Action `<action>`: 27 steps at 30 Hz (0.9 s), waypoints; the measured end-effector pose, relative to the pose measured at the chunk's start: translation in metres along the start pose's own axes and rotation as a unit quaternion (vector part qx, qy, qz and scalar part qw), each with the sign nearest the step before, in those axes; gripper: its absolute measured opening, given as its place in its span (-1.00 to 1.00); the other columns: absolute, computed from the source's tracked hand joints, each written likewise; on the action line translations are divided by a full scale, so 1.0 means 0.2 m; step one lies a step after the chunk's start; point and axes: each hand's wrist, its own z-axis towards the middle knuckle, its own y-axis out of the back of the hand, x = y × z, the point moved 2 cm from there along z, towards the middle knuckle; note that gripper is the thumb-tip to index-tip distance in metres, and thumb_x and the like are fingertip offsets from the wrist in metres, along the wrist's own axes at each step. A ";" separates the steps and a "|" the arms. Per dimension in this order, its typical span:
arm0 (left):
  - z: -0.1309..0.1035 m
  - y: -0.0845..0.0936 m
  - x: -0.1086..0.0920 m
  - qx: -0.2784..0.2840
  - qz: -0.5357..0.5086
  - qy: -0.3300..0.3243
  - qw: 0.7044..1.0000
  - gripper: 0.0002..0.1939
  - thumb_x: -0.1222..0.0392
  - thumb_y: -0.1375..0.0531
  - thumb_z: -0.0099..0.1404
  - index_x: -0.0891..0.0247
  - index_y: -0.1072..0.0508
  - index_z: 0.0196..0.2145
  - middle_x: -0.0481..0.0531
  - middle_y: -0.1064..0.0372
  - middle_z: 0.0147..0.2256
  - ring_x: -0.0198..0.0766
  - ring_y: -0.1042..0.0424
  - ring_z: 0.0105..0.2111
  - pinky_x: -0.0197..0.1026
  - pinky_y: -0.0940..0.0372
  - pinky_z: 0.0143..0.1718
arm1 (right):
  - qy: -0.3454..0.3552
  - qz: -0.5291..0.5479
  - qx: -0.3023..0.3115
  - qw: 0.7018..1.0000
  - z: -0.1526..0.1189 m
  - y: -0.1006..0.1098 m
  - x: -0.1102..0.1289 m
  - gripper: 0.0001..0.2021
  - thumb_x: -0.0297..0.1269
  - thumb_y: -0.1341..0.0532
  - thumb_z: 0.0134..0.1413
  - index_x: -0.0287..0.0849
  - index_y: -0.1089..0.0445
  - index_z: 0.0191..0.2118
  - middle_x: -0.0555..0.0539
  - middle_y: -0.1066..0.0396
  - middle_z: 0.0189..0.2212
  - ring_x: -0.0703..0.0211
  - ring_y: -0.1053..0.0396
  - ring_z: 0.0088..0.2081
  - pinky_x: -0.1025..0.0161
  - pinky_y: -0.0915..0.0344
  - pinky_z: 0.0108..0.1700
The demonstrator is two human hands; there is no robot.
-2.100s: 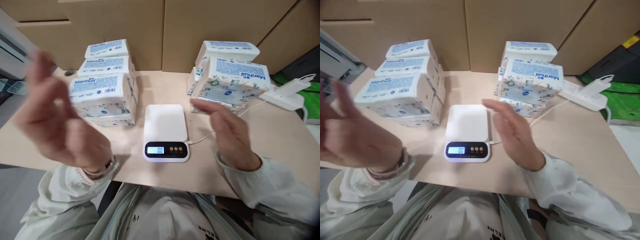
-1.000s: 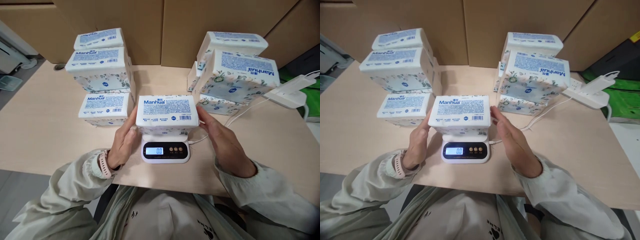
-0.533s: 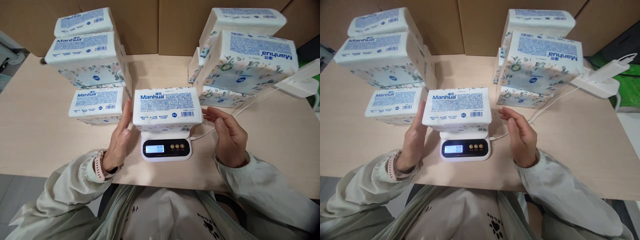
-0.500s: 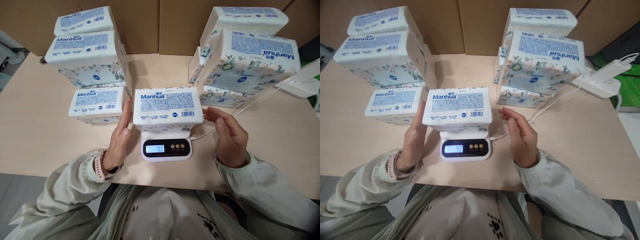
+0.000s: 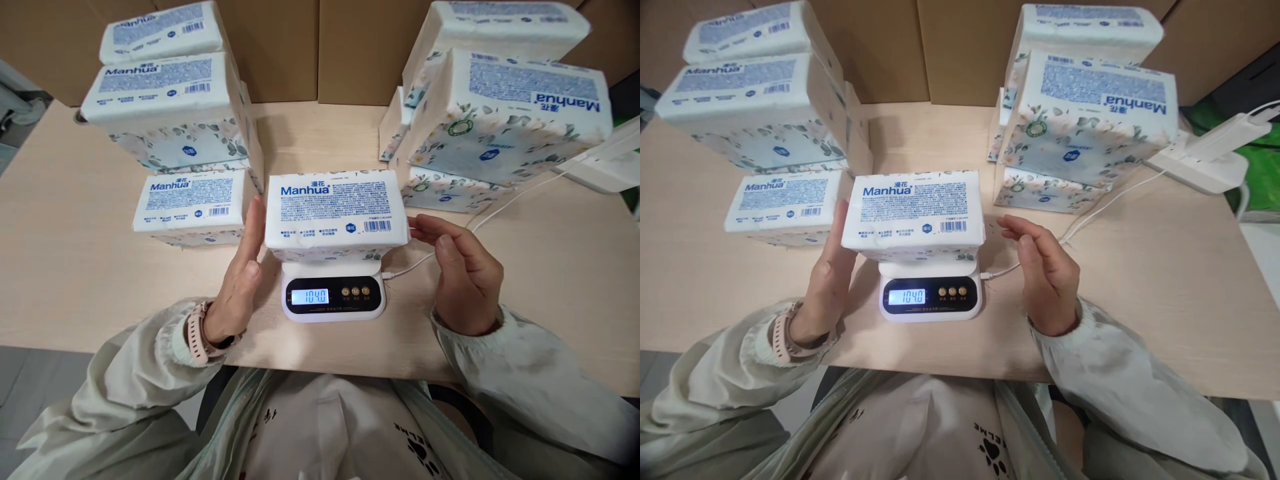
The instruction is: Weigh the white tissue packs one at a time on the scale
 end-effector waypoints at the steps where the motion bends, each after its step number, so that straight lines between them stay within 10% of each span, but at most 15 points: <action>1: 0.00 0.00 -0.01 -0.002 -0.001 -0.003 1.000 -0.26 -0.34 -0.07 0.58 -0.31 -0.05 0.60 -0.25 0.06 0.62 0.13 0.18 0.66 0.33 0.19 0.69 | 0.002 -0.002 -0.002 1.000 0.00 0.00 0.00 -0.72 -0.04 -0.22 0.49 0.33 -0.63 0.15 0.01 -0.71 0.06 -0.19 -0.67 0.10 -0.40 -0.52 0.32; 11: -0.01 0.01 0.01 -0.011 -0.016 -0.001 1.000 -0.25 -0.31 -0.12 0.57 -0.30 -0.06 0.60 -0.27 0.06 0.61 0.10 0.13 0.65 0.32 0.10 0.69 | 0.014 -0.009 -0.012 1.000 0.00 0.00 0.01 -0.72 -0.04 -0.22 0.49 0.32 -0.63 0.14 -0.02 -0.72 0.02 -0.18 -0.67 0.04 -0.37 -0.58 0.22; 27: 0.00 0.00 -0.08 -0.159 0.048 -0.128 0.978 -0.56 0.05 -0.26 0.54 0.11 -0.57 0.31 0.10 -0.61 0.16 -0.09 -0.61 0.14 -0.07 -0.56 0.15 | 0.064 -0.001 -0.021 0.998 0.02 0.01 0.04 -0.86 -0.15 -0.34 0.41 0.09 -0.70 -0.10 -0.03 -0.53 -0.37 0.09 -0.45 -0.37 0.08 -0.33 -0.33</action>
